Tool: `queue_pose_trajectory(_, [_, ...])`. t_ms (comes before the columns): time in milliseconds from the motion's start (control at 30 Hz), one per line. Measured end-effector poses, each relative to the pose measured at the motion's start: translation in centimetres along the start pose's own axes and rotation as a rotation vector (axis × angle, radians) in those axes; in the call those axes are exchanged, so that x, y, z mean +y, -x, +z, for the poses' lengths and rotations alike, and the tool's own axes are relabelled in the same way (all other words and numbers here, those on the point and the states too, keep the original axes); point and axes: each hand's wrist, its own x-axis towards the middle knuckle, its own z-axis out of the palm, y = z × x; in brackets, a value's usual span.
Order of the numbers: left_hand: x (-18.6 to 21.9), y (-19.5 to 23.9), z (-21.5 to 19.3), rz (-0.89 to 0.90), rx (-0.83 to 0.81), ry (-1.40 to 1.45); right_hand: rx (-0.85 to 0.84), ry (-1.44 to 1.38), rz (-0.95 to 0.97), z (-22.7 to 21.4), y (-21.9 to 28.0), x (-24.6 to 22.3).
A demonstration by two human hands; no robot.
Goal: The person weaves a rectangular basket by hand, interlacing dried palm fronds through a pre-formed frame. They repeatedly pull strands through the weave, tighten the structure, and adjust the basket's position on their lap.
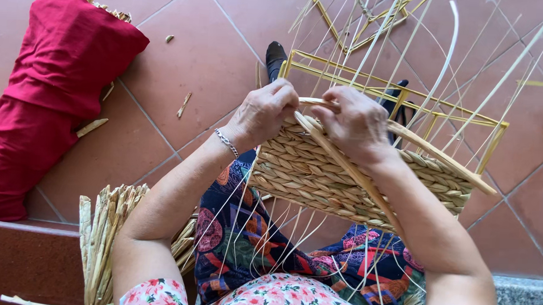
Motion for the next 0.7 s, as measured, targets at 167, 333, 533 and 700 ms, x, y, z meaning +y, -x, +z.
queue_pose_trajectory(167, [-0.9,-0.2,-0.5,-0.001,-0.112,-0.047,0.015,0.08,0.094,3.1,0.0,0.4])
queue_pose_trajectory(333, [-0.7,-2.9,-0.1,-0.269,-0.176,-0.034,0.006,-0.129,0.164,3.4,3.4,0.1])
queue_pose_trajectory(533, [-2.0,-4.6,1.0,-0.301,-0.256,-0.209,-0.056,-0.373,0.197,-1.2,3.5,0.2])
queue_pose_trajectory(700, [-2.5,-7.2,3.0,-0.285,-0.638,-0.329,-0.041,0.085,-0.197,-4.9,2.7,-2.5])
